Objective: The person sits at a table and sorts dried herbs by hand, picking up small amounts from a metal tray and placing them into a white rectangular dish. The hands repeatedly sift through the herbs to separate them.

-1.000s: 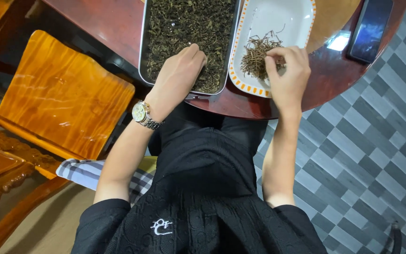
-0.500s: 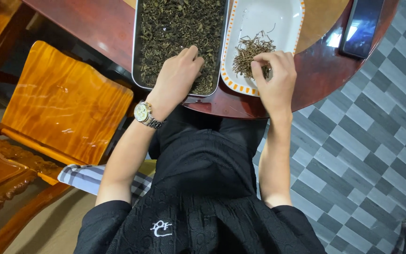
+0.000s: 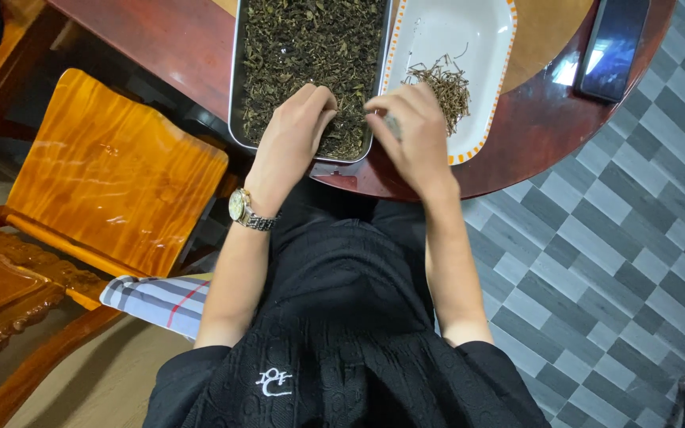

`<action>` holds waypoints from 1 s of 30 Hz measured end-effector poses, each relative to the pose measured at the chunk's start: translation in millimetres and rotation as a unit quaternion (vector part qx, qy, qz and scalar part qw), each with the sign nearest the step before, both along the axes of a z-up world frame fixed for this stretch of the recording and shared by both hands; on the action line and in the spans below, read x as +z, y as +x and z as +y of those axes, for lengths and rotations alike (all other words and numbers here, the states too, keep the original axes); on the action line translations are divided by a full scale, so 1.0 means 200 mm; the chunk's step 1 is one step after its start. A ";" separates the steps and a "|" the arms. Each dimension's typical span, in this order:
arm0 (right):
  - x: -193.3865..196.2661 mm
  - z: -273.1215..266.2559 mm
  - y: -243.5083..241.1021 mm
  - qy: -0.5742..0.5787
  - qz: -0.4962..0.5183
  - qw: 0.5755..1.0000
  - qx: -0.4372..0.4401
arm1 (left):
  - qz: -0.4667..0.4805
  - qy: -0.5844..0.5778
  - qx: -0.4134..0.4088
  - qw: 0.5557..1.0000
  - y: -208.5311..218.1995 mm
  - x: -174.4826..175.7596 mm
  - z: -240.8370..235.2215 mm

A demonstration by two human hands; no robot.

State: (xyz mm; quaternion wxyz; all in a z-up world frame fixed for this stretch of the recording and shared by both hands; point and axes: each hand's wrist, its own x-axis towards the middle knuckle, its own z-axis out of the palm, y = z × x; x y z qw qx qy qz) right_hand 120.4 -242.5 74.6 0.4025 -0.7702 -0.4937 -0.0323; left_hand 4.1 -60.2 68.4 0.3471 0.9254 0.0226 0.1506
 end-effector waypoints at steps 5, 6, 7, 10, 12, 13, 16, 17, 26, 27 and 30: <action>-0.09 0.11 -0.01 0.015 0.001 1.000 0.025 | -0.011 -0.029 0.019 0.999 -0.02 -0.01 0.00; -0.09 0.13 -0.02 0.020 0.007 0.999 0.028 | -0.015 -0.031 0.021 0.999 -0.02 -0.01 -0.01; -0.09 0.13 -0.02 0.019 0.008 0.999 0.030 | -0.014 -0.031 0.023 0.999 -0.02 -0.02 -0.01; -0.07 0.16 -0.04 0.010 0.016 0.999 0.035 | -0.048 -0.012 0.024 0.998 -0.03 -0.05 -0.02; -0.05 0.15 -0.05 0.012 0.054 0.998 0.039 | -0.057 -0.012 0.028 0.998 -0.04 -0.06 -0.03; -0.05 0.15 -0.05 0.011 0.053 0.998 0.040 | -0.058 -0.012 0.029 0.998 -0.04 -0.06 -0.03; -0.03 0.14 -0.04 0.017 0.078 0.995 0.052 | -0.069 -0.032 0.026 0.997 -0.05 -0.06 -0.04; -0.03 0.13 -0.04 0.019 0.090 0.994 0.055 | -0.068 -0.037 0.029 0.997 -0.05 -0.06 -0.05; -0.02 0.10 -0.02 0.057 0.144 0.987 0.054 | -0.084 -0.037 0.027 0.995 -0.04 -0.06 -0.09; -0.03 0.10 -0.01 0.056 0.137 0.987 0.054 | -0.083 -0.040 0.027 0.995 -0.04 -0.06 -0.09; -0.01 0.08 0.00 0.041 0.104 0.993 0.048 | -0.080 -0.034 0.014 0.996 -0.02 -0.05 -0.08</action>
